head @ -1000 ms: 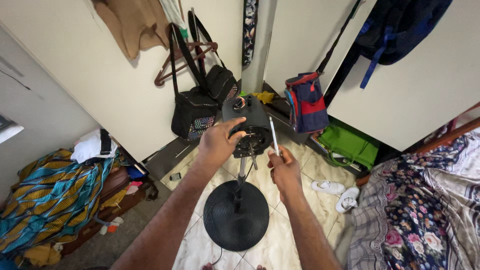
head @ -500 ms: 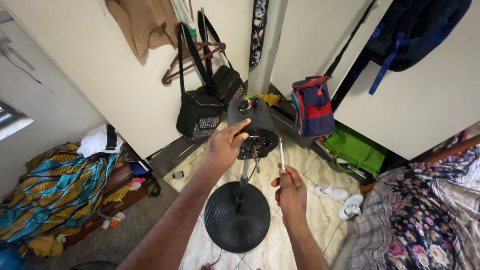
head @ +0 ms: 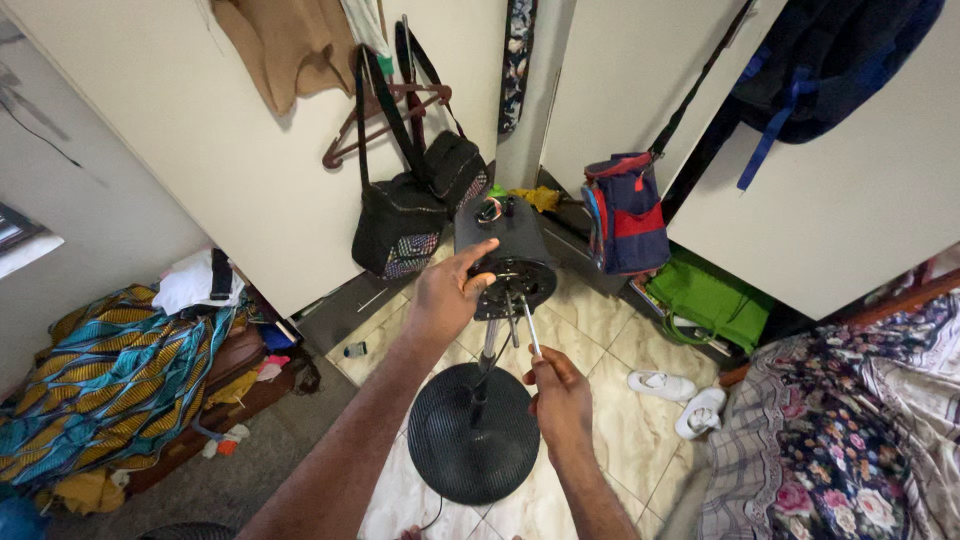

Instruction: The person uses a screwdriver to loosen and remove screws from the rear motor housing of a standing electric fan. They then move to the front grille and remove the central hub nut to detach the fan blades.

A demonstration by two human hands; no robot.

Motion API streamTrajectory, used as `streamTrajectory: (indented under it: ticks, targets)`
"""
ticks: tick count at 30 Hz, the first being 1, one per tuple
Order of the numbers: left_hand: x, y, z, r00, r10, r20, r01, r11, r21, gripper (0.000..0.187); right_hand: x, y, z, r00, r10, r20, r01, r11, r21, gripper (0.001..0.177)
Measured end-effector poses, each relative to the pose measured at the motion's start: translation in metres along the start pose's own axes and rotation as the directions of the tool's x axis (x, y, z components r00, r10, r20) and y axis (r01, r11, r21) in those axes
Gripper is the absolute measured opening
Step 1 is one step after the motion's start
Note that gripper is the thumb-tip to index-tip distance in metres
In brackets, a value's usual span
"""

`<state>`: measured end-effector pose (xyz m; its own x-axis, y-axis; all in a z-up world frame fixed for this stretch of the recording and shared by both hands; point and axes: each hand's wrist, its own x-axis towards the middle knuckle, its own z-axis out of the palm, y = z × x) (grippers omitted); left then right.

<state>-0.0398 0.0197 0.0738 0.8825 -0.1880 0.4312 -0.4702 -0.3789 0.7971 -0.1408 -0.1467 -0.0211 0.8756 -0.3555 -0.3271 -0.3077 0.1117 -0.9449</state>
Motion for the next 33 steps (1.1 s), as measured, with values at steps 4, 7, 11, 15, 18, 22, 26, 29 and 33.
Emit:
streamTrajectory:
  ticks: [4, 7, 11, 15, 18, 22, 26, 29, 33]
  targets:
    - [-0.015, -0.025, 0.013, 0.951, -0.275, -0.14, 0.295, 0.943, 0.155, 0.069, 0.003, 0.003, -0.002, 1.0, 0.007, -0.027, -0.007, 1.0, 0.022, 0.032]
    - [-0.044, -0.071, 0.047, 0.86, -0.115, -0.497, 0.154, 0.987, 0.038, 0.071, 0.001, 0.004, -0.006, 1.0, 0.011, -0.019, -0.011, 1.0, 0.005, 0.033]
    - [-0.097, -0.128, 0.118, 0.528, -0.814, -0.241, 0.399, 0.489, -0.776, 0.061, -0.003, 0.0, -0.009, 0.999, 0.033, 0.003, -0.033, 0.999, 0.014, 0.034]
    - [-0.128, -0.149, 0.159, 0.447, -0.762, 0.468, 0.669, -0.062, -0.74, 0.056, -0.004, 0.0, -0.017, 0.997, 0.07, 0.025, -0.072, 0.995, 0.063, 0.033]
    - [-0.109, -0.146, 0.171, 0.585, -0.597, 0.549, 0.603, -0.133, -0.787, 0.065, -0.001, 0.003, -0.027, 0.993, 0.118, -0.029, -0.117, 0.993, 0.035, 0.031]
    - [-0.084, -0.133, 0.171, 0.651, -0.51, 0.562, 0.499, -0.27, -0.824, 0.082, 0.001, 0.009, -0.037, 0.985, 0.169, -0.033, -0.168, 0.985, 0.03, 0.032]
    - [-0.073, -0.12, 0.171, 0.672, -0.493, 0.553, 0.475, -0.287, -0.832, 0.088, 0.004, 0.011, -0.039, 0.984, 0.177, -0.016, -0.177, 0.983, -0.04, 0.032]
    - [-0.073, -0.113, 0.171, 0.659, -0.529, 0.536, 0.479, -0.254, -0.84, 0.088, 0.002, 0.013, -0.04, 0.986, 0.167, -0.01, -0.167, 0.982, -0.088, 0.032]
    - [-0.07, -0.108, 0.165, 0.624, -0.591, 0.511, 0.506, -0.193, -0.841, 0.09, 0.006, 0.013, -0.035, 0.983, 0.183, -0.001, -0.182, 0.979, -0.095, 0.034]
